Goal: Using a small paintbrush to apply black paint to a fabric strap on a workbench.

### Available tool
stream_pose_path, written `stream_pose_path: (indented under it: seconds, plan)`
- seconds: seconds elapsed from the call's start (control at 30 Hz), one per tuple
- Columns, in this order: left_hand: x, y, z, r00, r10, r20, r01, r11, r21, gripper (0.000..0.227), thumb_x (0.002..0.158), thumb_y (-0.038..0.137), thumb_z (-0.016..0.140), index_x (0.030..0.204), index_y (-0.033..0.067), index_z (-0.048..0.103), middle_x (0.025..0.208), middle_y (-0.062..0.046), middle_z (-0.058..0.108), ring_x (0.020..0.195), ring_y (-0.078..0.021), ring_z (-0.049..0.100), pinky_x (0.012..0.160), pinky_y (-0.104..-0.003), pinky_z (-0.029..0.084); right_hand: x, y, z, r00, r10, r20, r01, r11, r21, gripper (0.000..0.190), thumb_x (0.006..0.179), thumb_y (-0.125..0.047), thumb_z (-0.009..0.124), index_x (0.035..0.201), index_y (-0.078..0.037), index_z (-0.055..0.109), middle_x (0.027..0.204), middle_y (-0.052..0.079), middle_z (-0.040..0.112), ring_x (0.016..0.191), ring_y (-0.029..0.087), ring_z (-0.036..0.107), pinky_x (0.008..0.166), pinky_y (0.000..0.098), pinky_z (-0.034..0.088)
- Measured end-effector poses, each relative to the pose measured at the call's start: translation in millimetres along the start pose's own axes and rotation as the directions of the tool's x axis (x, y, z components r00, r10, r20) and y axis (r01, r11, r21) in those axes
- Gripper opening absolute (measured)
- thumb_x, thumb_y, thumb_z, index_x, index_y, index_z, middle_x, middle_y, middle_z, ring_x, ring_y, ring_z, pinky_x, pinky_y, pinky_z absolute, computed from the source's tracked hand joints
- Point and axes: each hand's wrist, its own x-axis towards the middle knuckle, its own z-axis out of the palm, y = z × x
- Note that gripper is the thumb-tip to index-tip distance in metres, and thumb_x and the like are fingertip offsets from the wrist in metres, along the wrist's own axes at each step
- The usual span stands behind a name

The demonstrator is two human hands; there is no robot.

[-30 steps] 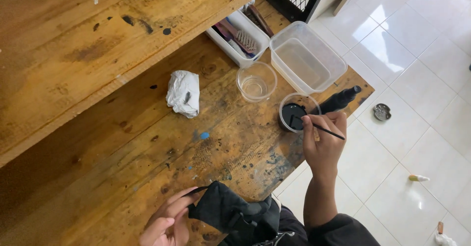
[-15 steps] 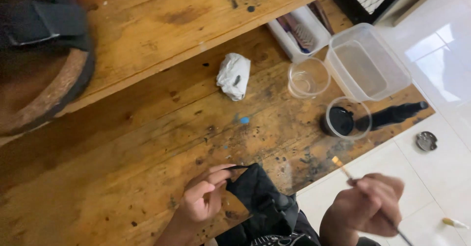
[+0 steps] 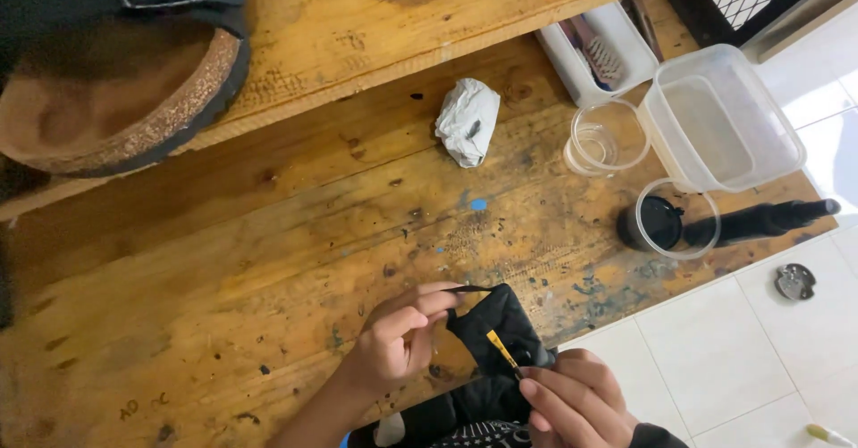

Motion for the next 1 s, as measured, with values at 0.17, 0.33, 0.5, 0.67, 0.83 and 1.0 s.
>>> stream_pose_path:
  seconds: [0.17,0.33,0.5,0.67,0.83,1.0]
  plan:
    - [-0.1,1.2,0.6,0.996,-0.087,0.007,0.086,0.993,0.075,0.041,0.089,-0.027,0.051,0.088,0.0049,0.025,0.103,-0.029,0.069,0.106,-0.0525,0.072,0.064,-0.039,0.060,5.9,-1.3,4.6,1.000,-0.004,-0.023,0.004,1.000,0.005,0.028,0.098,-0.025,0.054,0.093,-0.005,0.072,0.091,0.009,0.077,0.078,0.022,0.065,0.071,0.0331,0.060]
    - [0.1,0.4,-0.1,0.999,-0.053,0.006,0.053,0.997,0.059,0.042,0.090,-0.029,0.050,0.101,0.0038,0.026,0.106,-0.031,0.069,0.108,-0.0532,0.071,0.074,-0.041,0.066,-1.9,1.2,14.1,0.991,0.024,-0.129,-0.020,0.999,0.030,0.027,0.098,-0.025,0.055,0.089,-0.007,0.072,0.085,0.008,0.075,0.076,0.019,0.064,0.066,0.0302,0.058]
    - [2.7,3.9,-1.4,0.997,-0.079,0.018,0.078,0.996,0.049,0.040,0.088,-0.030,0.047,0.087,0.0038,0.026,0.106,-0.032,0.068,0.107,-0.0534,0.071,0.069,-0.038,0.064,0.4,0.3,16.6,0.991,0.028,-0.130,-0.025,0.999,0.024,0.027,0.098,-0.026,0.055,0.092,-0.007,0.072,0.086,0.008,0.076,0.075,0.020,0.063,0.067,0.0293,0.059]
    - [-1.7,2.1,-1.0,0.990,-0.140,0.035,0.138,0.989,0.046,0.040,0.088,-0.030,0.048,0.081,0.0038,0.027,0.106,-0.028,0.069,0.112,-0.0530,0.070,0.072,-0.035,0.067,-1.3,0.8,20.9,0.977,0.034,-0.210,-0.027,0.999,0.038,0.029,0.099,-0.027,0.054,0.086,-0.007,0.071,0.079,0.007,0.074,0.072,0.018,0.063,0.062,0.0292,0.056]
    - [-0.6,1.4,-0.2,0.999,-0.053,0.008,0.053,0.997,0.058,0.043,0.088,-0.030,0.047,0.103,0.0041,0.026,0.104,-0.031,0.068,0.105,-0.0540,0.071,0.068,-0.037,0.063,4.3,1.0,18.3,0.988,0.012,-0.156,-0.005,0.999,0.048,0.026,0.098,-0.026,0.056,0.092,-0.005,0.071,0.085,0.009,0.075,0.075,0.019,0.063,0.063,0.0285,0.057]
    - [2.0,3.6,-1.2,0.996,-0.085,0.007,0.084,0.994,0.068,0.044,0.087,-0.031,0.048,0.091,0.0055,0.024,0.102,-0.029,0.069,0.104,-0.0535,0.072,0.068,-0.037,0.064,2.3,2.0,20.4,0.987,-0.018,-0.160,0.028,0.998,0.061,0.028,0.098,-0.025,0.055,0.088,-0.004,0.070,0.082,0.009,0.074,0.074,0.018,0.064,0.061,0.0299,0.056]
